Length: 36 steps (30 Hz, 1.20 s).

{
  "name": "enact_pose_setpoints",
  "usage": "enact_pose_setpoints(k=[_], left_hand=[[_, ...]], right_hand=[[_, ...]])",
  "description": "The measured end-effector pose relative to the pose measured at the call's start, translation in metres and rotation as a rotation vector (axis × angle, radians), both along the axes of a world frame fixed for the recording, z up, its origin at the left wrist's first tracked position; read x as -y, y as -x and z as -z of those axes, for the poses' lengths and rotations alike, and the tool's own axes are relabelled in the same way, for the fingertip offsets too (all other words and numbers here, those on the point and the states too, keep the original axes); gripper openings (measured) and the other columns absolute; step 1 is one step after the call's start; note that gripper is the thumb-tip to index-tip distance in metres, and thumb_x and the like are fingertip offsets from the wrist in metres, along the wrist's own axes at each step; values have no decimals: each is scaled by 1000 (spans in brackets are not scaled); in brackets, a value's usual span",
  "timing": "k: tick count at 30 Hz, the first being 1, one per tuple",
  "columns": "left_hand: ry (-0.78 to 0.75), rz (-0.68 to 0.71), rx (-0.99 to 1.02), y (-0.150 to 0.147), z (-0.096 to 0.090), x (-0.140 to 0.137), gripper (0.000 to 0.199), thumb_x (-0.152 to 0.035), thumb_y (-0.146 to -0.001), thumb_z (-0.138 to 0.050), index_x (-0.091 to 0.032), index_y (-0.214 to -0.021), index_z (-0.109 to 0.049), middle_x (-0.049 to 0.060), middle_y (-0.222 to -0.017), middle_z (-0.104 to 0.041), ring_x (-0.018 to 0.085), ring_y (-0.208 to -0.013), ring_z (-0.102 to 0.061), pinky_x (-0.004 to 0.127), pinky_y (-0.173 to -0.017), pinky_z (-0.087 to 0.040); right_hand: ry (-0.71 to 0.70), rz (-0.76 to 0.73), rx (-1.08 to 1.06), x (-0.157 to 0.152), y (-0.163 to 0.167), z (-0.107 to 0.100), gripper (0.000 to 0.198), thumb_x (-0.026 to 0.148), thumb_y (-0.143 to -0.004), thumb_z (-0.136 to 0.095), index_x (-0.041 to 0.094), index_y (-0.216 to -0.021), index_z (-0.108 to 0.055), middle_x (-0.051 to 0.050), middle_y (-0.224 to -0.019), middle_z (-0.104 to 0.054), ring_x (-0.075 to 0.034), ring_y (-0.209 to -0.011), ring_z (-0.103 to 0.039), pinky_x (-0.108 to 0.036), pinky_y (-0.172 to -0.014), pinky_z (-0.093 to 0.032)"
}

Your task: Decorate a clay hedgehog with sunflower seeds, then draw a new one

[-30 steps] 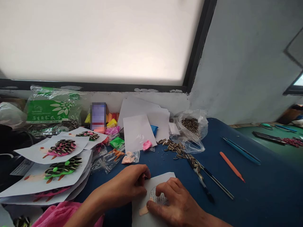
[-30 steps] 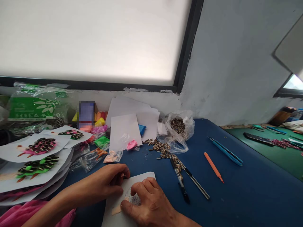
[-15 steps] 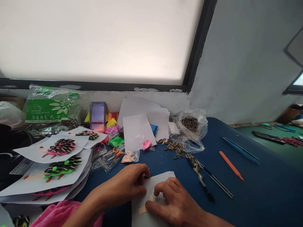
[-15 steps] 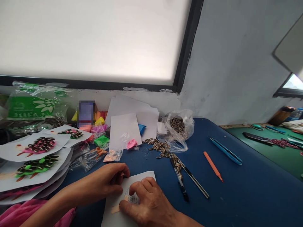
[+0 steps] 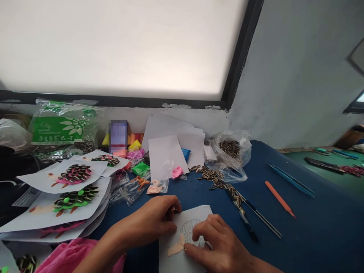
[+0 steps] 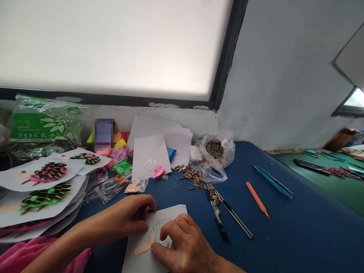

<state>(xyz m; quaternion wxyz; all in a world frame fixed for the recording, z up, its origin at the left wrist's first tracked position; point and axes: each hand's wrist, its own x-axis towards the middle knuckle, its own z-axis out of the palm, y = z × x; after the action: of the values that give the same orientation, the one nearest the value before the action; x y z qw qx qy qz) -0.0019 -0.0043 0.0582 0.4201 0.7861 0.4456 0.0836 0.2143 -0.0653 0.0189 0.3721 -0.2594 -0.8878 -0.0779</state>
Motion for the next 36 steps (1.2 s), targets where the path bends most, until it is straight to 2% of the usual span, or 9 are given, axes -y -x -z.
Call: enact_pose_setpoints(k=[7, 10, 15, 21, 25, 32, 36], left_hand=[[3, 1, 0, 0, 1, 0, 29, -14, -66, -55, -21, -94, -60, -4, -77, -55, 15, -69, -50, 24, -58, -36], [-1, -2, -2, 0, 1, 0, 29, -14, -65, -56, -21, -93, -59, -4, -78, -55, 15, -70, -50, 24, -59, -36], [1, -1, -6, 0, 0, 0, 30, -14, -65, -56, -21, -94, -59, -4, -78, -55, 16, -70, -50, 24, -60, -37], [1, -3, -12, 0, -2, 1, 30, -14, -65, -55, -21, -93, -59, -4, -78, -55, 16, -71, -50, 24, -60, -36], [13, -7, -14, -1, -4, 1, 29, -15, -66, -55, -22, -93, -58, -4, -78, -55, 16, -70, -51, 24, -59, -37], [12, -8, -11, 0, -3, 0, 28, -14, -66, -56, -22, -93, -59, -4, -79, -55, 16, -71, -51, 24, -60, -37], [16, -10, -15, 0, -3, 1, 30, -13, -66, -56, -22, -94, -59, -4, -80, -56, 16, -71, -51, 24, -60, -37]], right_hand=[[14, -54, 57, -3, 2, 4, 22, 23, -99, -46, 21, -103, -67, -5, -89, -57, -18, -73, -48, -32, -73, -36], [10, -49, 66, -3, 4, 5, 20, 26, -96, -52, 24, -110, -66, -4, -90, -57, -18, -73, -48, -33, -72, -35], [-4, -42, 57, -4, 7, 7, 13, 24, -91, -59, 24, -100, -67, -3, -87, -57, -17, -72, -48, -33, -72, -35], [6, -68, 94, -3, 7, 7, 13, 21, -93, -56, 22, -103, -65, -3, -88, -58, -16, -73, -48, -33, -75, -35], [23, -66, 94, -3, 6, 7, 16, 25, -93, -56, 24, -107, -63, -3, -90, -57, -17, -73, -48, -33, -72, -34], [61, -63, 149, -3, 5, 8, 20, 35, -90, -58, 23, -105, -62, -4, -91, -55, -17, -73, -45, -35, -75, -33], [36, -48, 139, -3, 8, 8, 14, 28, -89, -58, 24, -102, -63, -2, -87, -53, -16, -71, -43, -34, -75, -32]])
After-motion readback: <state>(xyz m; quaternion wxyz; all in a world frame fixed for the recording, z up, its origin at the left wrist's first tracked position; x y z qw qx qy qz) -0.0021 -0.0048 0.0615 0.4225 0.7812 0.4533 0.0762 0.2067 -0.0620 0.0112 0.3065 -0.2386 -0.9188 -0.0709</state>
